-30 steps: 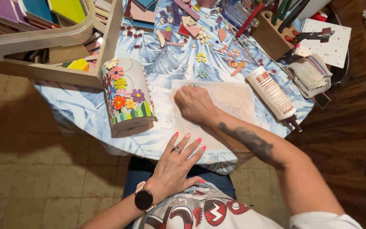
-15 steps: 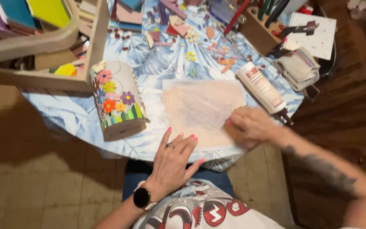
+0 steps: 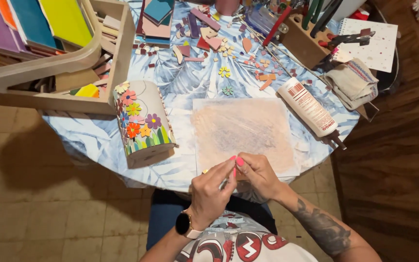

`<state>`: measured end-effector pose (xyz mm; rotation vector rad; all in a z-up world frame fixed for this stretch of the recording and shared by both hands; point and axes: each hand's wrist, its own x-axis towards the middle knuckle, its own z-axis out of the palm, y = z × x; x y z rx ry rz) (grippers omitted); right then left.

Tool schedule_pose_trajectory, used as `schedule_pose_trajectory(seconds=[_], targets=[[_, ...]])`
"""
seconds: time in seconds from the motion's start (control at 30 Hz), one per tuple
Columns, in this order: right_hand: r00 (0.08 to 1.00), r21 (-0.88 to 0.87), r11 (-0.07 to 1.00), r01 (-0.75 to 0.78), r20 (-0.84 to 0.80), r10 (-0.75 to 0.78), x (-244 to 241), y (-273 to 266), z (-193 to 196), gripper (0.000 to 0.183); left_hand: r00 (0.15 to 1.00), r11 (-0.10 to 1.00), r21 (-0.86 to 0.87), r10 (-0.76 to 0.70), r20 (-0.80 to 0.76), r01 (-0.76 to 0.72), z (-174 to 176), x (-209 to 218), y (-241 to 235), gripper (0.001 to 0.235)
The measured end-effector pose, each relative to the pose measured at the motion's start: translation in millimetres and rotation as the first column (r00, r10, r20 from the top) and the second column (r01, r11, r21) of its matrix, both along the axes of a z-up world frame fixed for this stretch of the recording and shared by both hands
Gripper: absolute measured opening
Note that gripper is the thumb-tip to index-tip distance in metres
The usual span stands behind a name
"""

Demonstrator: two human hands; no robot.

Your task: Decorating a cylindrical container by gluing small colorful flower cutouts onto its surface

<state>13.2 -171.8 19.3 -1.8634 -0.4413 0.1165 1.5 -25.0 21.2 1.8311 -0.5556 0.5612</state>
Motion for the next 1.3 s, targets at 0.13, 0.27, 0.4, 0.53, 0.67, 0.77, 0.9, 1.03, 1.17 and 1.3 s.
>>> schedule_pose_trajectory(seconds=[0.13,0.27,0.4,0.53,0.67,0.77,0.9,1.03,1.17,1.3], targets=[[0.992,-0.104,0.992,0.066,0.116,-0.054,-2,2,-1,0.032,0.999,0.999,0.041,0.026,0.038,-0.028,-7,0,-1,0.023],[0.984,-0.119,0.99,0.077,0.168,-0.057,-3,3,2,0.032,0.994,0.996,0.061,0.057,0.095,-0.063,-11,1,-2,0.023],[0.994,-0.04,0.995,0.095,0.052,-0.093,-6,4,0,0.031,0.989,0.992,0.08,0.088,0.118,-0.098,-11,1,-2,0.021],[0.979,-0.266,0.962,0.056,0.203,-0.001,-6,-17,-4,0.027,0.996,0.959,0.279,0.017,0.088,-0.041,-13,-7,6,0.025],[0.828,-0.799,0.579,0.163,0.43,0.361,-5,-60,-12,0.02,0.998,0.781,0.624,-0.064,0.028,0.033,-25,-14,26,0.042],[0.734,-0.787,0.612,0.076,0.46,0.5,4,-49,-16,0.017,0.987,0.734,0.665,-0.162,-0.024,0.136,-29,-13,35,0.048],[0.742,-0.724,0.687,-0.06,0.429,0.516,60,10,-30,0.017,0.988,0.731,0.67,-0.153,-0.02,0.127,-34,-12,35,0.051],[0.764,-0.66,0.729,0.182,0.562,0.318,103,37,-38,0.016,0.99,0.651,0.749,-0.136,-0.04,0.119,-38,-15,35,0.058],[0.771,-0.692,0.721,-0.037,0.439,0.461,52,11,-12,0.022,0.989,0.668,0.736,-0.148,-0.01,0.108,-40,-14,36,0.06],[0.753,-0.765,0.635,-0.11,0.353,0.556,10,-62,-16,0.007,0.987,0.691,0.714,-0.159,-0.001,0.112,-38,-12,38,0.063]])
